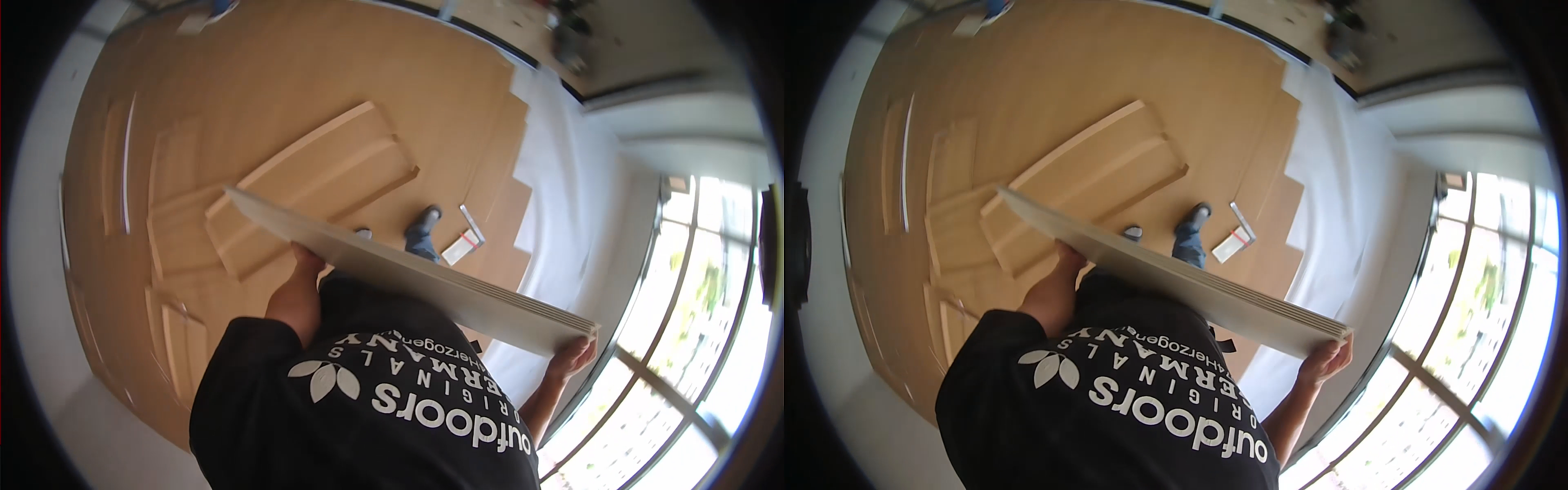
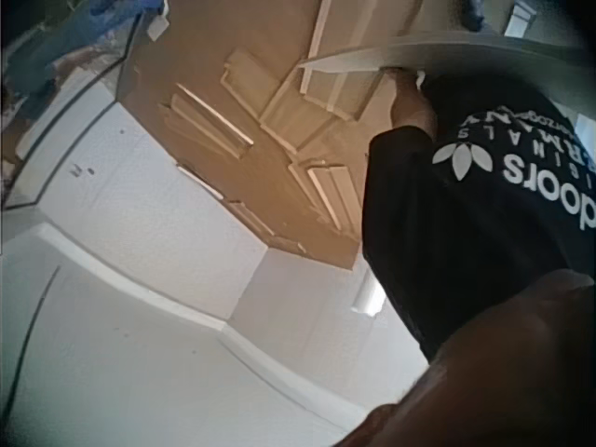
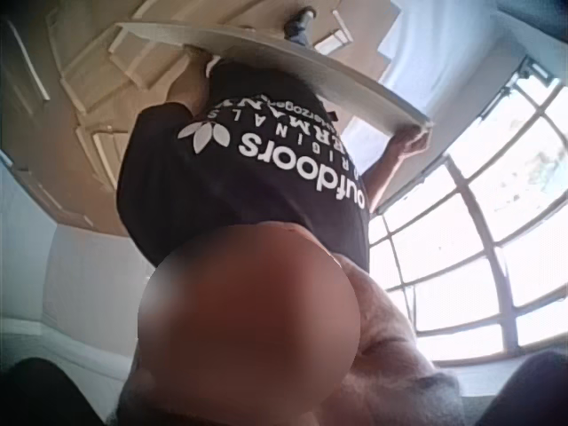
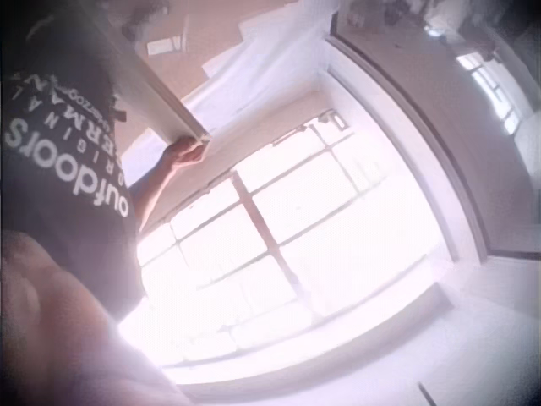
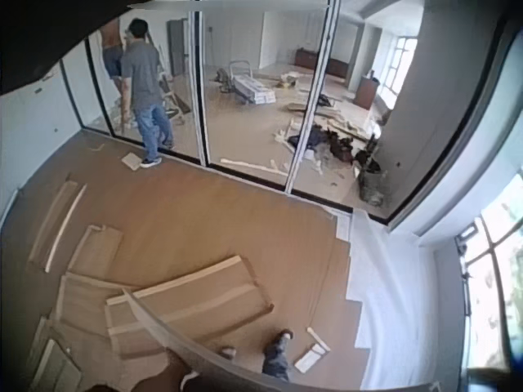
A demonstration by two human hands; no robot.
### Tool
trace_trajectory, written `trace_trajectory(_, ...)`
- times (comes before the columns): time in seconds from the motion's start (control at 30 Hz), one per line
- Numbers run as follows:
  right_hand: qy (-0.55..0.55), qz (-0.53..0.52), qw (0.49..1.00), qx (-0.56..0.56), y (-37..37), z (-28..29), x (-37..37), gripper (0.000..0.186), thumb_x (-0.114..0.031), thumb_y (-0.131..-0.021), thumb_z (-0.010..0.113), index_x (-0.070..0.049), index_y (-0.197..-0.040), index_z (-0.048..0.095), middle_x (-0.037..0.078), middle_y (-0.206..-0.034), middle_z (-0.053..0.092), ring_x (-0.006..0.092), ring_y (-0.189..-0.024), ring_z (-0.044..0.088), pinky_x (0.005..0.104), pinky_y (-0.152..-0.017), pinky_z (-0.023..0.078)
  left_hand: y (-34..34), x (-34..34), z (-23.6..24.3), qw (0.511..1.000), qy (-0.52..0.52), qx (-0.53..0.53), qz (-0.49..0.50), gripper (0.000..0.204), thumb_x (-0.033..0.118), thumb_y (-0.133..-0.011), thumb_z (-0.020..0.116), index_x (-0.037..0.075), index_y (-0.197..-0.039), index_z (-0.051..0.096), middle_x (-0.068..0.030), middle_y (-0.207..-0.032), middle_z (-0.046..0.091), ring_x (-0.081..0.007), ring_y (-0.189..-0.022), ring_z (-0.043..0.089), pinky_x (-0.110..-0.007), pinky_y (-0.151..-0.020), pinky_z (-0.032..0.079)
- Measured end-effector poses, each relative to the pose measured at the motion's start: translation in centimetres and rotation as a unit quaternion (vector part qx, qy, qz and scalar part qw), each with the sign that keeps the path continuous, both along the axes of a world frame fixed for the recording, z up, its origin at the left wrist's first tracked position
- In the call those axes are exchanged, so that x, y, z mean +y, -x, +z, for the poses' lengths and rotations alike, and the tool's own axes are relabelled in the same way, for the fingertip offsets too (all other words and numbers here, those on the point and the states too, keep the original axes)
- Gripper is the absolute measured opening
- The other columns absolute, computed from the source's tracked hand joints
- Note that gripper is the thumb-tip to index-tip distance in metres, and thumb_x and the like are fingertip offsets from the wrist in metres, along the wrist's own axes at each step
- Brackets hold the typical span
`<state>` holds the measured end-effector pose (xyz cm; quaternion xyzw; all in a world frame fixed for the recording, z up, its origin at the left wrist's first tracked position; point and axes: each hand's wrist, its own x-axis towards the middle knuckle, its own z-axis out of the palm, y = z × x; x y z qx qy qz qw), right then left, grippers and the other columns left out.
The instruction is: The person installs laminate floor planks by aligning them with existing boards, using a hammer for fit, cutting protective foam underlayment with a utility knife, and measuring planks with a square and pencil before cutting and placing them.
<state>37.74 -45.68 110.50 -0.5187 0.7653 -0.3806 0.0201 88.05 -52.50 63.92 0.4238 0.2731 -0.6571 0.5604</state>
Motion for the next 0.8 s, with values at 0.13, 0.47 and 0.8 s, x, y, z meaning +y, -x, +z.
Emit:
trace_trajectory(0.13,-0.060,0.065,0.996,-0.026,8.2,-5.5,-11.3,0.077,-0.067,-0.105,0.038,0.005,-0.098,0.065,0.012,-0.081,0.062,0.0233,-0.069,0.057,0.0387,-0.060,0.046,0.7,0.4,-4.4,0.998,-0.029,-0.027,0.058,0.082,0.075,-0.096,0.036,0.016,-0.152,0.048,-0.0108,-0.154,0.051,-0.0381,-0.141,0.044,-0.058,-0.120,0.031)
trace_trajectory(0.47,-0.159,0.088,0.979,-0.096,15.9,-17.7,-37.4,0.070,-0.060,-0.107,0.043,0.005,-0.115,0.070,0.017,-0.097,0.072,0.0263,-0.080,0.066,0.0447,-0.070,0.054,10.7,-8.9,-8.0,0.969,-0.126,-0.009,0.211,0.087,0.076,-0.101,0.019,0.015,-0.161,0.034,-0.0071,-0.167,0.033,-0.0305,-0.153,0.028,-0.048,-0.126,0.023)
trace_trajectory(0.8,-0.287,0.099,0.944,-0.129,7.7,-50.0,-55.0,0.060,-0.052,-0.108,0.048,0.004,-0.113,0.070,0.011,-0.091,0.071,0.0207,-0.080,0.055,0.0410,-0.075,0.050,2.5,-13.0,-31.2,0.930,-0.242,-0.127,0.246,0.087,0.073,-0.103,0.022,0.008,-0.161,0.031,-0.0076,-0.167,0.034,-0.0283,-0.151,0.033,-0.042,-0.125,0.025)
